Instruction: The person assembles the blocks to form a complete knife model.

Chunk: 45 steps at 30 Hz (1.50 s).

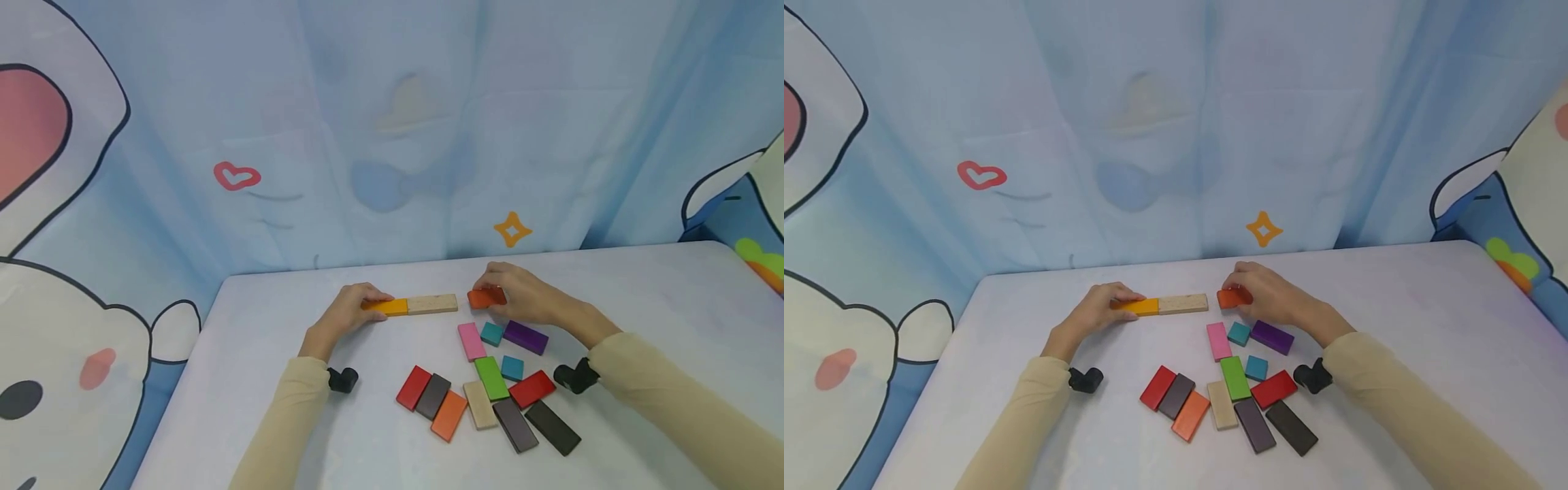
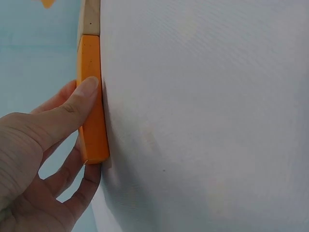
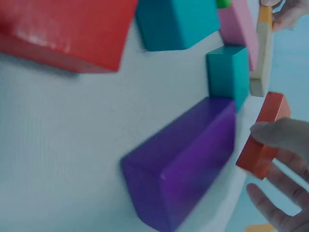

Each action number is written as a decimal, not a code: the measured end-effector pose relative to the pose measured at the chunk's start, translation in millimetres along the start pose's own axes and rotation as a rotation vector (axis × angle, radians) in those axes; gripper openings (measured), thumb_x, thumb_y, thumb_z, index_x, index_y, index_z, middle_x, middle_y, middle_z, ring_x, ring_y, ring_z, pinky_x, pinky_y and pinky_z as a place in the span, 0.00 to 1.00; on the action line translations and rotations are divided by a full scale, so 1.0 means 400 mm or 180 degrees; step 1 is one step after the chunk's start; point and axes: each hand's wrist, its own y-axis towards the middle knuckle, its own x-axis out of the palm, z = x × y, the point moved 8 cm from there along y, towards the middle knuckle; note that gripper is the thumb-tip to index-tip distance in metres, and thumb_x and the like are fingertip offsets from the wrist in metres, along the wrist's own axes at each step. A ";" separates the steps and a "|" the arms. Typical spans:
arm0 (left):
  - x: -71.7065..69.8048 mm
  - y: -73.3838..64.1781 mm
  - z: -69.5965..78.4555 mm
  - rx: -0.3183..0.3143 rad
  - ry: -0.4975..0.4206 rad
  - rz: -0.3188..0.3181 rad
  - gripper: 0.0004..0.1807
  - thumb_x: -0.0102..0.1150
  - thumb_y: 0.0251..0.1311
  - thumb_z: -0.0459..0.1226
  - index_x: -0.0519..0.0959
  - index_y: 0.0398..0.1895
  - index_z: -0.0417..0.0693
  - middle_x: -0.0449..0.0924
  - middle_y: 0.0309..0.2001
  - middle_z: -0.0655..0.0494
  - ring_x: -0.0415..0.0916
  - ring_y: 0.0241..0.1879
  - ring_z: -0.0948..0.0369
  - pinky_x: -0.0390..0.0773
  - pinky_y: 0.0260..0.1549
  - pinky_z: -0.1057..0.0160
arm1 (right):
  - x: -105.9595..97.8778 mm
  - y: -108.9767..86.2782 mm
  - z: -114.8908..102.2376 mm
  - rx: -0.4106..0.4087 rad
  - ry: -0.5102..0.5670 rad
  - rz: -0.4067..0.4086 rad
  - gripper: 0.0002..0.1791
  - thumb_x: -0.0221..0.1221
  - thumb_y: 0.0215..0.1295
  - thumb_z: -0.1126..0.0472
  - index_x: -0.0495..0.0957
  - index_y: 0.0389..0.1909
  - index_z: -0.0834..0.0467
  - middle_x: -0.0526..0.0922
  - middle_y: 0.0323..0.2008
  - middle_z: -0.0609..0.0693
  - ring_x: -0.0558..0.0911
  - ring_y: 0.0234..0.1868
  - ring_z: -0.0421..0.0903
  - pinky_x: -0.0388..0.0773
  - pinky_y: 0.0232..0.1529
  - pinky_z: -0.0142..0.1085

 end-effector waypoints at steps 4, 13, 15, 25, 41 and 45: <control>0.005 -0.002 -0.003 0.0036 0.0026 0.0014 0.20 0.71 0.64 0.32 0.86 0.60 0.46 0.84 0.55 0.51 0.78 0.59 0.51 0.76 0.66 0.54 | 0.018 0.004 0.024 0.0166 -0.0036 -0.0005 0.19 0.74 0.55 0.73 0.86 0.50 0.65 0.81 0.42 0.53 0.80 0.44 0.51 0.85 0.50 0.51; 0.002 0.000 0.001 -0.0003 0.0025 -0.0003 0.20 0.71 0.64 0.32 0.86 0.60 0.47 0.84 0.56 0.51 0.78 0.60 0.52 0.75 0.66 0.53 | 0.043 0.032 0.008 0.0211 0.0045 -0.0148 0.18 0.72 0.60 0.71 0.86 0.52 0.66 0.82 0.41 0.52 0.79 0.44 0.50 0.85 0.50 0.48; 0.003 -0.001 0.003 -0.0023 0.0036 -0.0024 0.21 0.71 0.64 0.32 0.86 0.61 0.47 0.84 0.56 0.51 0.77 0.60 0.51 0.75 0.67 0.53 | 0.048 0.035 0.001 0.0216 0.0033 -0.0160 0.18 0.72 0.60 0.72 0.86 0.52 0.67 0.82 0.42 0.52 0.80 0.44 0.50 0.85 0.51 0.48; -0.010 -0.032 0.010 0.0237 0.0337 0.0006 0.20 0.70 0.65 0.32 0.85 0.61 0.44 0.84 0.53 0.52 0.78 0.54 0.54 0.78 0.63 0.54 | 0.059 0.044 -0.032 0.0252 0.0062 -0.0174 0.17 0.71 0.62 0.70 0.86 0.52 0.67 0.82 0.42 0.53 0.79 0.44 0.50 0.85 0.51 0.47; -0.027 -0.048 -0.009 0.0178 0.0280 0.0083 0.19 0.70 0.66 0.33 0.85 0.60 0.43 0.84 0.53 0.50 0.78 0.53 0.53 0.78 0.62 0.53 | 0.054 0.033 -0.080 -0.0012 -0.0138 -0.0055 0.20 0.73 0.62 0.67 0.84 0.56 0.62 0.79 0.51 0.55 0.78 0.52 0.53 0.84 0.53 0.48; -0.025 -0.047 -0.004 0.0205 0.0264 0.0076 0.19 0.70 0.66 0.35 0.86 0.60 0.43 0.84 0.52 0.50 0.78 0.53 0.54 0.78 0.62 0.54 | 0.040 0.005 -0.152 -0.0388 -0.0189 -0.0270 0.18 0.71 0.60 0.74 0.87 0.49 0.58 0.80 0.50 0.51 0.78 0.53 0.51 0.85 0.53 0.45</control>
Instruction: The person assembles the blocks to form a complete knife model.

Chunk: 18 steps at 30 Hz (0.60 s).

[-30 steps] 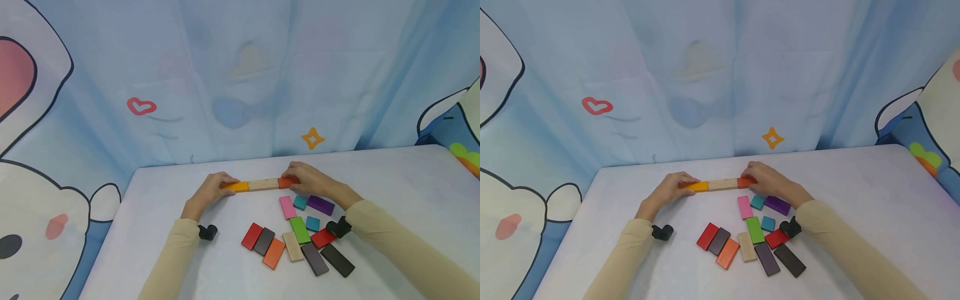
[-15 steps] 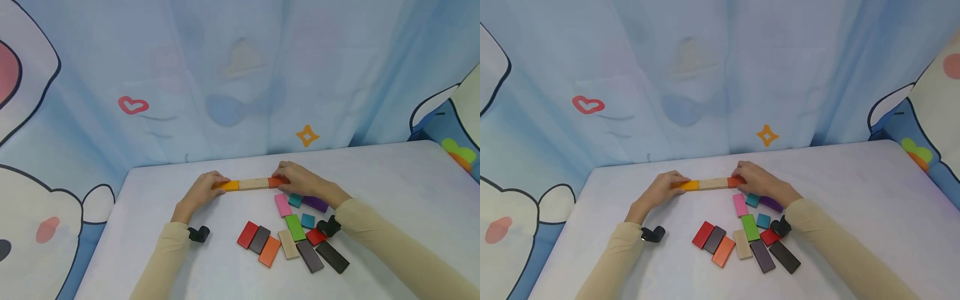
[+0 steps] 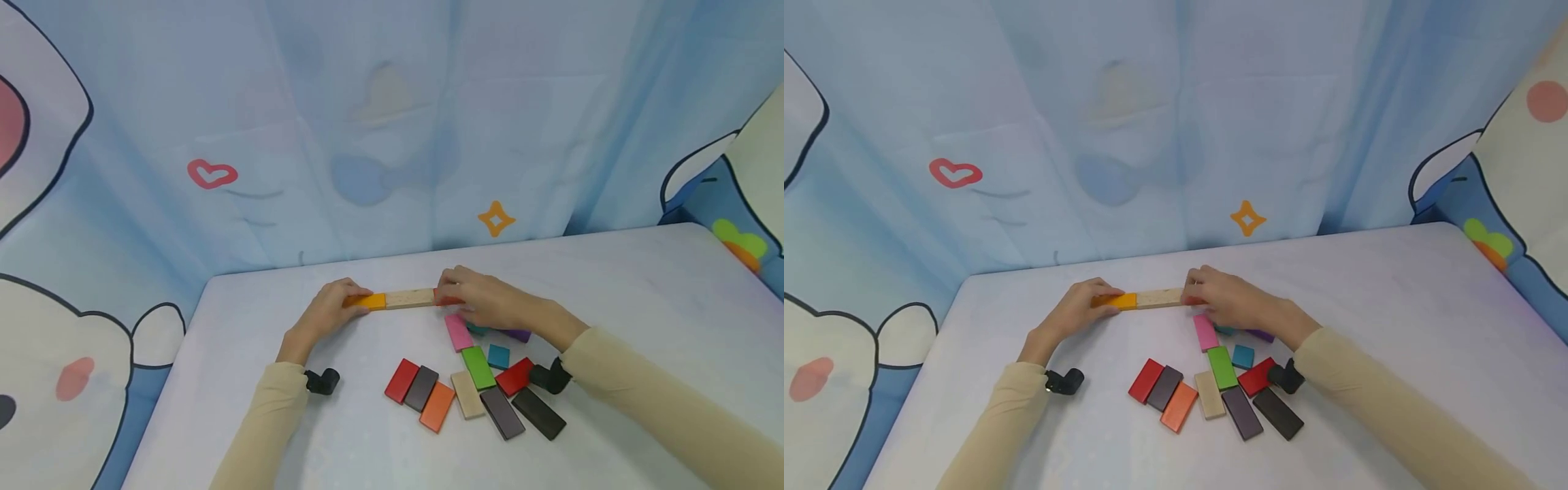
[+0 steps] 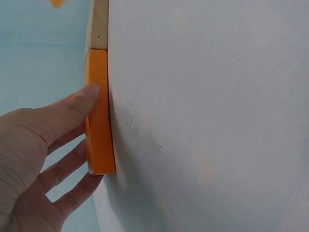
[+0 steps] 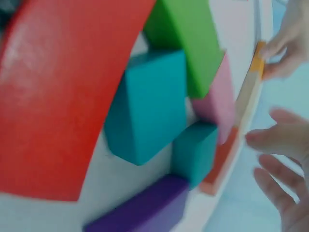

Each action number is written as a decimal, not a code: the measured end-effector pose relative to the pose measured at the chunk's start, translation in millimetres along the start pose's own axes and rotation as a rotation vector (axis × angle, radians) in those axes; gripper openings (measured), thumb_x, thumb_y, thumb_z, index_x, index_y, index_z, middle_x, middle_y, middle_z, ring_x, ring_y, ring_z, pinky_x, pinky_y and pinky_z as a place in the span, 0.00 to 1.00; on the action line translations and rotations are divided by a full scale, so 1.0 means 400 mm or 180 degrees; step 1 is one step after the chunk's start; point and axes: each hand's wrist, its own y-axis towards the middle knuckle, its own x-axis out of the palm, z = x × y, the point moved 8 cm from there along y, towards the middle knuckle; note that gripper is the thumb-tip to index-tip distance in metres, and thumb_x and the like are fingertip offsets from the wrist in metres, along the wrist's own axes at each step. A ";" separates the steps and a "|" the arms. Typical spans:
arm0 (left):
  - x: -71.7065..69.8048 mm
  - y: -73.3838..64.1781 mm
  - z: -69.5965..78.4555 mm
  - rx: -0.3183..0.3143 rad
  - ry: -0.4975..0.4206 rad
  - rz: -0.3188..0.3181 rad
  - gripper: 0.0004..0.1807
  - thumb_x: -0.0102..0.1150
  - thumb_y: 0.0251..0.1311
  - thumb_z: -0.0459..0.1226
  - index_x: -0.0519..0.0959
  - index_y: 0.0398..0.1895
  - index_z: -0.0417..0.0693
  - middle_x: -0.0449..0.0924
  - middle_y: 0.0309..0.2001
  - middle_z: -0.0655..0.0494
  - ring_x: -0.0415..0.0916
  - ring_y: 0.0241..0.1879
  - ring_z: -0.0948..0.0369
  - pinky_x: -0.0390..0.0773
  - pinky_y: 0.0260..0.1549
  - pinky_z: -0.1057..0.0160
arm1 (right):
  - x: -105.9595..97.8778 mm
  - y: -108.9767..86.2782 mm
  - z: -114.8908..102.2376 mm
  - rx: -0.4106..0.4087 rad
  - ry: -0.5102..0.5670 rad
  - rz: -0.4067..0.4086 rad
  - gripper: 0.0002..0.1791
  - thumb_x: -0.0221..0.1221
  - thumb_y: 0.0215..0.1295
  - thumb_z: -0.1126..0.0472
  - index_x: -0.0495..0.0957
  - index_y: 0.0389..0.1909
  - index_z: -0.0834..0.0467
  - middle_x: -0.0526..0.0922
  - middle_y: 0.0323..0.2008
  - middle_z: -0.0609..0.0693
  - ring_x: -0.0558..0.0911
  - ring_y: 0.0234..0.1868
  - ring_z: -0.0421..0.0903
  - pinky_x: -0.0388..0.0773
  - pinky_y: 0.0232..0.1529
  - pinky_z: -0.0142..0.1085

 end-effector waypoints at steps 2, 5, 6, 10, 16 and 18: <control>0.000 0.000 -0.001 0.0000 -0.0016 -0.0007 0.19 0.70 0.66 0.35 0.86 0.60 0.43 0.84 0.52 0.50 0.78 0.53 0.54 0.78 0.62 0.54 | 0.007 -0.011 -0.032 -0.0186 -0.0005 -0.0210 0.19 0.70 0.58 0.78 0.88 0.47 0.57 0.80 0.49 0.49 0.78 0.53 0.49 0.85 0.54 0.42; 0.002 0.000 -0.003 -0.0017 -0.0039 -0.0025 0.19 0.70 0.66 0.35 0.85 0.60 0.43 0.84 0.52 0.51 0.78 0.54 0.54 0.77 0.63 0.53 | 0.023 -0.028 -0.066 -0.0408 -0.0080 -0.0428 0.20 0.69 0.56 0.81 0.89 0.43 0.56 0.81 0.47 0.48 0.78 0.52 0.47 0.85 0.53 0.39; 0.003 -0.001 -0.004 -0.0026 -0.0051 -0.0029 0.20 0.70 0.66 0.35 0.85 0.60 0.44 0.84 0.52 0.51 0.78 0.54 0.53 0.77 0.63 0.53 | 0.028 -0.034 -0.073 -0.0456 -0.0110 -0.0463 0.20 0.69 0.56 0.81 0.90 0.42 0.56 0.82 0.46 0.48 0.79 0.52 0.47 0.85 0.53 0.38; 0.006 -0.001 -0.008 -0.0057 -0.0073 -0.0030 0.20 0.70 0.66 0.35 0.85 0.60 0.44 0.83 0.53 0.51 0.77 0.55 0.53 0.77 0.64 0.53 | 0.040 -0.049 -0.078 -0.0509 -0.0213 -0.0479 0.16 0.72 0.57 0.77 0.90 0.40 0.55 0.82 0.44 0.48 0.80 0.50 0.47 0.85 0.53 0.39; 0.005 -0.001 -0.009 -0.0062 -0.0060 -0.0008 0.20 0.71 0.66 0.35 0.86 0.61 0.45 0.83 0.53 0.51 0.77 0.55 0.53 0.77 0.64 0.53 | 0.040 -0.062 -0.054 -0.0362 -0.0336 -0.0451 0.15 0.75 0.57 0.72 0.89 0.43 0.53 0.82 0.46 0.48 0.79 0.50 0.47 0.85 0.54 0.43; 0.004 -0.001 -0.008 -0.0067 -0.0046 -0.0005 0.20 0.71 0.66 0.34 0.86 0.61 0.45 0.83 0.53 0.51 0.77 0.54 0.53 0.77 0.63 0.53 | 0.040 -0.065 -0.050 -0.0350 -0.0371 -0.0447 0.16 0.76 0.57 0.71 0.89 0.44 0.53 0.81 0.45 0.48 0.79 0.49 0.47 0.85 0.54 0.43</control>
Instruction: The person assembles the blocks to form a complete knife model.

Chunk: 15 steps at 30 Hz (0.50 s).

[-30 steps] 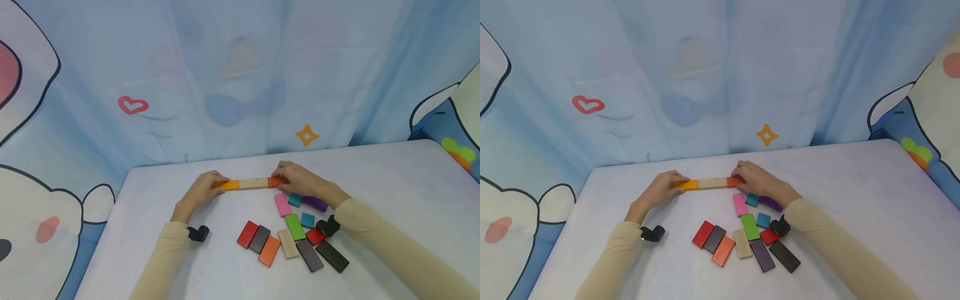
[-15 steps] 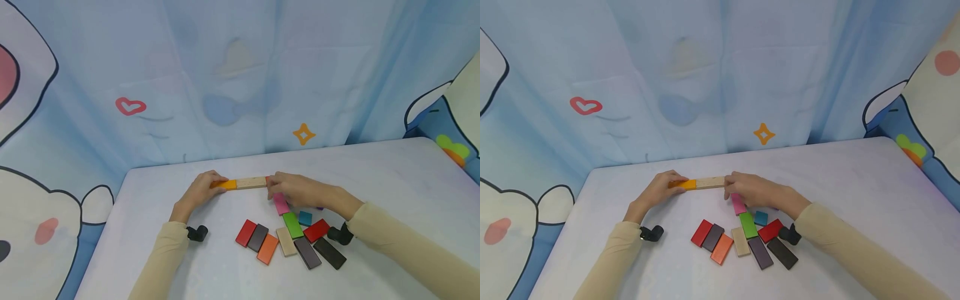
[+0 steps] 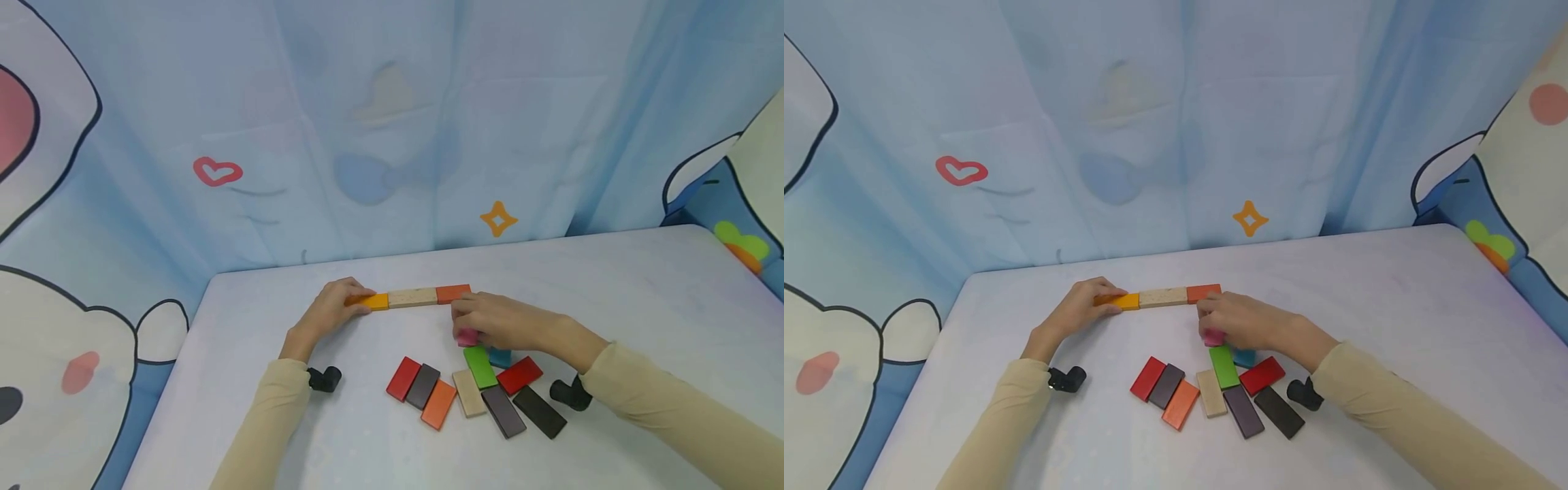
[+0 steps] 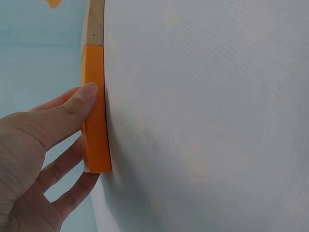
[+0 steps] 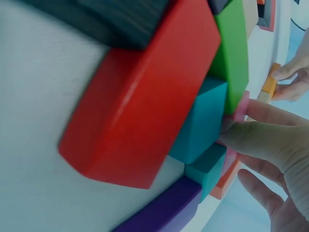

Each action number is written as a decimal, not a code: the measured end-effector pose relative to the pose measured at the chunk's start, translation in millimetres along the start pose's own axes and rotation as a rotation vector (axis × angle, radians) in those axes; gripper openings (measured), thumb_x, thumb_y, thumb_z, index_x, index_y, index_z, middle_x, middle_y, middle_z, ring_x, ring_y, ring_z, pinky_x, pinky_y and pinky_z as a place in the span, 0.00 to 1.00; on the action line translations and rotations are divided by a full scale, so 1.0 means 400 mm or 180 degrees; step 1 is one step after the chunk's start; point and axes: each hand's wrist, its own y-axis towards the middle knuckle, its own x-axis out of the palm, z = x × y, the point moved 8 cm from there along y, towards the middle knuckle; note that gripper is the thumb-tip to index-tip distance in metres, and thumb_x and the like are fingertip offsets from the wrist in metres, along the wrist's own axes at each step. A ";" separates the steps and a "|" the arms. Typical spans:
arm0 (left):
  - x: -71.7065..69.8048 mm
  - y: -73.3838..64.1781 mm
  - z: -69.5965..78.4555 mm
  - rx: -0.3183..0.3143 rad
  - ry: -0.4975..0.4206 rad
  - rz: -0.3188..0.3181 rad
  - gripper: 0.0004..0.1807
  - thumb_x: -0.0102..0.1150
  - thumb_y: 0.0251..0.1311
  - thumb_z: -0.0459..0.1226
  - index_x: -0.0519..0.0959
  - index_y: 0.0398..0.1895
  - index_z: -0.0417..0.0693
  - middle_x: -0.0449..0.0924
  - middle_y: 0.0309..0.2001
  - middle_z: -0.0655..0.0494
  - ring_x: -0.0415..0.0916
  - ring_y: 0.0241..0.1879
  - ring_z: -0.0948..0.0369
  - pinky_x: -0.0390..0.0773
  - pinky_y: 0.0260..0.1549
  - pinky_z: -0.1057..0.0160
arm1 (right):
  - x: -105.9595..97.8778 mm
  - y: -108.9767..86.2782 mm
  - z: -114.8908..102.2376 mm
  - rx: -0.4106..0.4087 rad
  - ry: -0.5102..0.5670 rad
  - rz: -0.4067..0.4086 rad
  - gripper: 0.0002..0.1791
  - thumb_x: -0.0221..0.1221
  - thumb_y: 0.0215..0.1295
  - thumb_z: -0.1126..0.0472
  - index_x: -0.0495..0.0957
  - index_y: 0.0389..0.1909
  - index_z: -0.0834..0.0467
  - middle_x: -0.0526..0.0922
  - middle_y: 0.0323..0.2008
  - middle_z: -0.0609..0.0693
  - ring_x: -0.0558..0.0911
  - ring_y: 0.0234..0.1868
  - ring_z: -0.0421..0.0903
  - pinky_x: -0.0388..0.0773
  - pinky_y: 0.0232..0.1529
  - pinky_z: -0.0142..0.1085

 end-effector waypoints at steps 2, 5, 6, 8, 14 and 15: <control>0.000 0.000 0.000 -0.0003 0.0016 -0.0001 0.20 0.71 0.66 0.34 0.86 0.61 0.45 0.83 0.53 0.51 0.77 0.54 0.53 0.77 0.63 0.53 | -0.001 -0.003 -0.001 -0.0021 0.0001 0.0009 0.16 0.76 0.56 0.71 0.89 0.43 0.53 0.81 0.44 0.47 0.78 0.47 0.46 0.85 0.52 0.42; 0.000 -0.001 0.001 -0.0014 0.0046 0.0011 0.20 0.71 0.65 0.34 0.86 0.60 0.45 0.83 0.53 0.51 0.77 0.54 0.53 0.77 0.63 0.53 | 0.001 -0.010 0.000 -0.0062 0.0090 0.0025 0.15 0.76 0.56 0.72 0.88 0.42 0.54 0.79 0.42 0.46 0.78 0.44 0.44 0.85 0.48 0.38; 0.000 -0.001 0.000 -0.0012 0.0056 0.0021 0.20 0.71 0.65 0.34 0.86 0.60 0.45 0.83 0.53 0.51 0.77 0.54 0.53 0.77 0.63 0.53 | 0.000 -0.012 0.000 -0.0087 0.0131 0.0036 0.15 0.76 0.56 0.72 0.87 0.42 0.55 0.78 0.41 0.46 0.78 0.44 0.43 0.85 0.47 0.37; 0.000 -0.002 0.001 -0.0005 0.0090 0.0039 0.20 0.71 0.65 0.34 0.86 0.60 0.45 0.84 0.53 0.51 0.78 0.55 0.53 0.77 0.63 0.53 | -0.004 -0.017 0.002 -0.0093 0.0209 0.0055 0.16 0.76 0.57 0.71 0.86 0.44 0.56 0.77 0.42 0.46 0.79 0.44 0.43 0.85 0.46 0.35; -0.001 -0.005 0.007 0.0030 0.0094 0.0069 0.20 0.71 0.65 0.34 0.85 0.61 0.45 0.83 0.54 0.50 0.78 0.55 0.52 0.77 0.63 0.52 | -0.056 -0.026 0.030 0.0098 0.0346 0.0312 0.18 0.75 0.61 0.65 0.83 0.51 0.59 0.77 0.44 0.46 0.78 0.43 0.42 0.86 0.45 0.35; -0.002 -0.006 0.007 0.0029 0.0086 0.0069 0.20 0.71 0.65 0.34 0.85 0.61 0.45 0.83 0.54 0.49 0.78 0.55 0.51 0.77 0.63 0.52 | -0.070 -0.026 0.037 0.0132 0.0369 0.0403 0.18 0.75 0.61 0.65 0.84 0.51 0.59 0.77 0.43 0.46 0.78 0.42 0.41 0.86 0.44 0.35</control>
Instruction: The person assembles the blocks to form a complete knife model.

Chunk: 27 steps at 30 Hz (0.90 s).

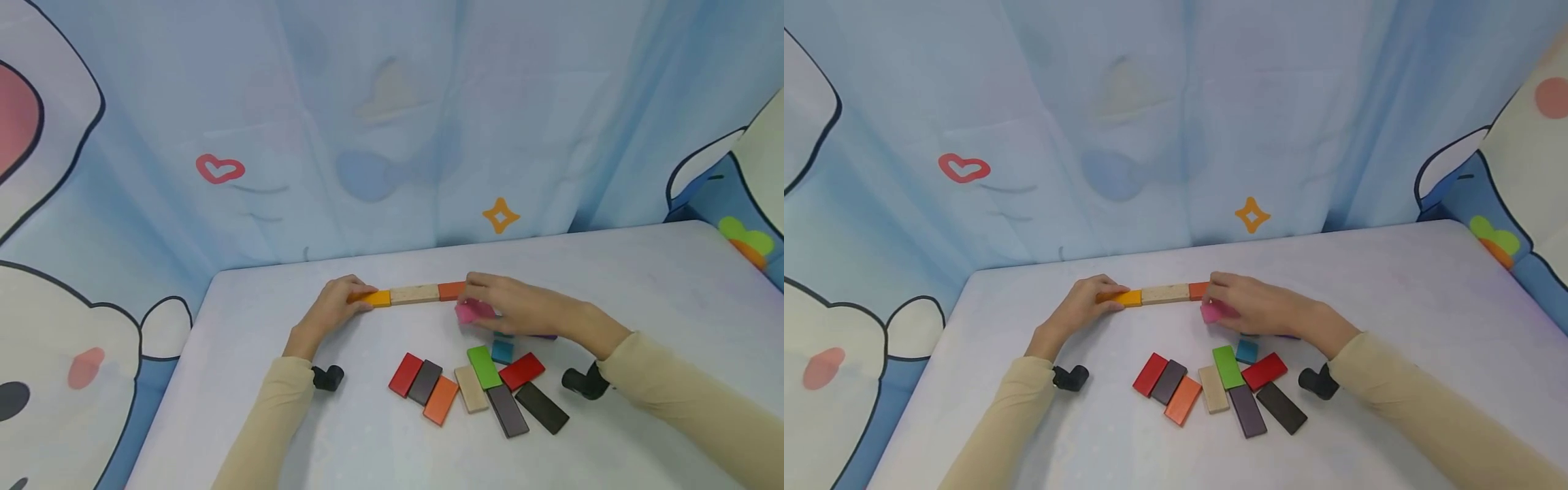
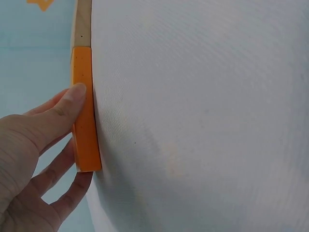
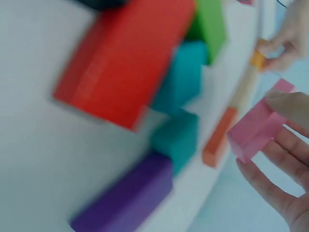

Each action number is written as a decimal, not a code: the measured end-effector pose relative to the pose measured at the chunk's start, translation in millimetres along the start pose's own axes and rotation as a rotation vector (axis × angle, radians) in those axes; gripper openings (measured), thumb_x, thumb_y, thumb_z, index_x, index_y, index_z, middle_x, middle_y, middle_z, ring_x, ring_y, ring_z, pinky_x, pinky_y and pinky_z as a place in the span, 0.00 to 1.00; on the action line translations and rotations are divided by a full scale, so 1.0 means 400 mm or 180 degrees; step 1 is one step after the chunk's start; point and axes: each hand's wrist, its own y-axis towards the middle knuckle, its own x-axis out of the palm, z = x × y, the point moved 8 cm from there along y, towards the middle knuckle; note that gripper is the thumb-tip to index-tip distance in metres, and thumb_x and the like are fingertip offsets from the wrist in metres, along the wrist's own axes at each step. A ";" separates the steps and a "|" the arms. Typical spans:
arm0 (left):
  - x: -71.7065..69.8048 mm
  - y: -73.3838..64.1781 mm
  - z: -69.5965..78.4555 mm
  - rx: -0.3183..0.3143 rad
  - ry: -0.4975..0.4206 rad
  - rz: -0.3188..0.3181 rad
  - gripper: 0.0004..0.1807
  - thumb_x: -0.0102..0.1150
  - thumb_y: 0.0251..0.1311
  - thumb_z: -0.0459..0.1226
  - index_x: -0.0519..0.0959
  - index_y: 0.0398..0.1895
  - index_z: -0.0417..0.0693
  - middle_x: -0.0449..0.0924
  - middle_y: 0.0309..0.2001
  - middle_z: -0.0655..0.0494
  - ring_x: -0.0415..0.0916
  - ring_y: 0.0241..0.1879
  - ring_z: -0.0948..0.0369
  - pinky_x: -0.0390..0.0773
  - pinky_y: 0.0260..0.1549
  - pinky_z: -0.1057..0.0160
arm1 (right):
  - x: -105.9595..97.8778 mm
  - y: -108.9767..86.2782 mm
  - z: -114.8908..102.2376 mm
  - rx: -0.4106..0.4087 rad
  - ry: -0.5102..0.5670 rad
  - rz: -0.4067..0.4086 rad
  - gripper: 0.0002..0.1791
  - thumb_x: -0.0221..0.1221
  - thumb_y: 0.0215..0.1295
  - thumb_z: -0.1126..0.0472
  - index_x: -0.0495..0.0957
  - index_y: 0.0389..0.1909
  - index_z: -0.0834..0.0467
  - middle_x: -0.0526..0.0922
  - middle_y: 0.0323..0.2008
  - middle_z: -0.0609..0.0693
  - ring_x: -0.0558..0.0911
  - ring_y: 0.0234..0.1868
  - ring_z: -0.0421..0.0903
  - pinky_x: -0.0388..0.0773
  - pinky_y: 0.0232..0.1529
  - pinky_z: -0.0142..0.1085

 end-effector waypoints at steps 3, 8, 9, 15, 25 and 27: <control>0.000 0.001 -0.001 -0.0005 0.0003 0.0026 0.20 0.71 0.65 0.34 0.86 0.61 0.45 0.83 0.54 0.49 0.78 0.56 0.51 0.77 0.63 0.52 | -0.051 0.006 0.022 -0.0006 0.0045 0.0290 0.18 0.76 0.59 0.66 0.85 0.50 0.58 0.77 0.41 0.45 0.78 0.38 0.40 0.86 0.39 0.36; 0.008 0.005 -0.004 -0.0044 -0.0022 0.0029 0.20 0.70 0.66 0.34 0.86 0.60 0.45 0.83 0.54 0.49 0.78 0.56 0.51 0.77 0.63 0.52 | -0.083 0.009 0.088 0.0157 0.0040 0.0397 0.18 0.77 0.56 0.68 0.86 0.48 0.60 0.78 0.40 0.46 0.79 0.38 0.41 0.87 0.38 0.38; 0.011 0.006 -0.002 -0.0043 -0.0035 0.0022 0.20 0.70 0.66 0.34 0.86 0.60 0.45 0.83 0.54 0.49 0.78 0.56 0.51 0.77 0.63 0.52 | -0.079 0.007 0.103 0.0228 0.0016 0.0371 0.18 0.76 0.56 0.68 0.86 0.48 0.61 0.78 0.40 0.47 0.79 0.37 0.42 0.87 0.38 0.38; 0.023 0.013 0.013 -0.0007 -0.0046 -0.0007 0.20 0.70 0.66 0.34 0.86 0.60 0.46 0.83 0.54 0.50 0.77 0.57 0.51 0.76 0.64 0.52 | -0.029 -0.016 0.181 0.0689 -0.0119 0.0144 0.17 0.76 0.56 0.67 0.87 0.47 0.65 0.79 0.39 0.50 0.80 0.40 0.45 0.88 0.42 0.41; 0.027 0.006 0.016 -0.0067 -0.0059 0.0014 0.20 0.70 0.66 0.35 0.86 0.61 0.47 0.83 0.54 0.50 0.77 0.56 0.51 0.77 0.63 0.52 | 0.009 -0.025 0.191 0.0830 -0.0071 -0.0008 0.16 0.75 0.60 0.66 0.88 0.49 0.63 0.80 0.40 0.49 0.81 0.44 0.48 0.87 0.49 0.47; 0.026 0.006 0.016 -0.0036 -0.0056 0.0029 0.20 0.70 0.66 0.35 0.86 0.61 0.47 0.83 0.54 0.50 0.77 0.56 0.51 0.77 0.63 0.52 | 0.012 -0.025 0.190 0.0846 -0.0087 -0.0010 0.17 0.75 0.60 0.66 0.88 0.50 0.64 0.80 0.41 0.49 0.81 0.44 0.48 0.86 0.49 0.47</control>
